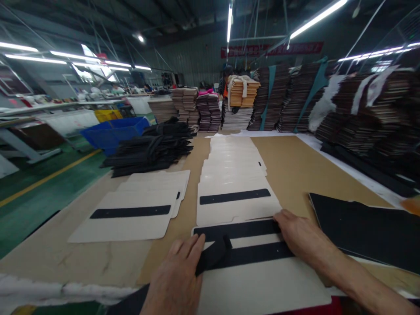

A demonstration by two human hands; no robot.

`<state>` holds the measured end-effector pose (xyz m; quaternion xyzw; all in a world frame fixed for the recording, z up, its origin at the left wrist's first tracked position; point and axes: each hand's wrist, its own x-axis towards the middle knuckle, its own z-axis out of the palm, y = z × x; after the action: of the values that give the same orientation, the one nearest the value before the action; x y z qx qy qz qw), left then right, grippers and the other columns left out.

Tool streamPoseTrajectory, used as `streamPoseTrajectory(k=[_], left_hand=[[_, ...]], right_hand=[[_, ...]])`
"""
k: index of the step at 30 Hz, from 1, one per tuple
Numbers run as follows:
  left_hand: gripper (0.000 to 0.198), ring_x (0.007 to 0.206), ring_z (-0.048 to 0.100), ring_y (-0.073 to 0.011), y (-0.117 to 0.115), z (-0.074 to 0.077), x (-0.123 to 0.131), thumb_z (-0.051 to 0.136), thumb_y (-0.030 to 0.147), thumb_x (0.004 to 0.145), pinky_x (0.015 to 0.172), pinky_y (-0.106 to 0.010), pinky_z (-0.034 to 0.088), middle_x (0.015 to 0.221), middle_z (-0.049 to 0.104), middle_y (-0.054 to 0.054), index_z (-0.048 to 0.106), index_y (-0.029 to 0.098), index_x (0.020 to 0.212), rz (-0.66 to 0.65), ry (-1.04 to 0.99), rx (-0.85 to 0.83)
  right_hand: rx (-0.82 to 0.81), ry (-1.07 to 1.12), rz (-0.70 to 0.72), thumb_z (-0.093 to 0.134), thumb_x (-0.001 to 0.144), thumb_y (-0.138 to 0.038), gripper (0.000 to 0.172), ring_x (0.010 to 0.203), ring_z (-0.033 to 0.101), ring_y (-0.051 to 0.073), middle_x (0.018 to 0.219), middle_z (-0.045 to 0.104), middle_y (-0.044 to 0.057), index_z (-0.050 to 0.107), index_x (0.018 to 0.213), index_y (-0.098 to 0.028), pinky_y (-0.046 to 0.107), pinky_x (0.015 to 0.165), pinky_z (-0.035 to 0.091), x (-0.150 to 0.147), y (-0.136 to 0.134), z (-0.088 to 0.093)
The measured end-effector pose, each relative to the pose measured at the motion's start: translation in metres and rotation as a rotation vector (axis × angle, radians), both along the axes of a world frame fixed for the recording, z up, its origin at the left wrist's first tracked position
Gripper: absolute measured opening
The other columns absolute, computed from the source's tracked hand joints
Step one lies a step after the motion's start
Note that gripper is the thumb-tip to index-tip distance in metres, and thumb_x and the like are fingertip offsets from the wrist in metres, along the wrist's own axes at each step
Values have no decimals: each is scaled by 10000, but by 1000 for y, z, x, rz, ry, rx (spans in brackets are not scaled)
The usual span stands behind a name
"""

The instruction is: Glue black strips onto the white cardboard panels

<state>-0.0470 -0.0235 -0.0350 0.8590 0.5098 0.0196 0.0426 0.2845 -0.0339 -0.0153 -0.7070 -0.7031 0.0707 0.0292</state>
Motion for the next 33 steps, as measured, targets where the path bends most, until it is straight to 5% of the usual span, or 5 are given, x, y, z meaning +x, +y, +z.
streamPoseTrajectory(k=[5,8,14,21,33], left_hand=[[658,1277,485,-281,-1,23,20,490,161,800,1104,-468,402,1398,544,-89,426,215,1453,40,49,-68],[645,1272,480,-288,-2,27,28,502,165,805,1090,-462,408,1371,544,-106,442,230,1444,54,83,-77],[595,1224,489,-280,2,27,32,520,173,803,1047,-435,439,1315,537,-118,506,228,1396,72,88,-64],[548,1231,485,-255,6,26,25,505,189,810,1084,-415,416,1309,546,-91,545,212,1356,79,64,-82],[492,1169,562,-263,14,-10,-11,508,204,774,1044,-424,481,1269,642,-48,640,232,1248,-73,-63,120]], right_hand=[[-14,-387,216,402,763,69,754,658,676,241,813,676,87,443,1439,-263,323,554,460,-31,-15,16],[-1,-529,287,424,797,48,851,583,648,211,737,666,71,283,1519,-379,274,481,415,-48,-16,13],[3,-613,335,452,803,41,876,563,628,193,736,664,72,257,1511,-438,236,449,371,-55,-10,0],[-23,-558,308,427,801,45,817,702,679,239,895,675,128,339,1501,-366,298,528,498,-44,-13,6],[66,-255,101,403,861,-46,531,1042,590,241,1177,642,117,572,1330,-228,338,812,538,7,-49,-2]])
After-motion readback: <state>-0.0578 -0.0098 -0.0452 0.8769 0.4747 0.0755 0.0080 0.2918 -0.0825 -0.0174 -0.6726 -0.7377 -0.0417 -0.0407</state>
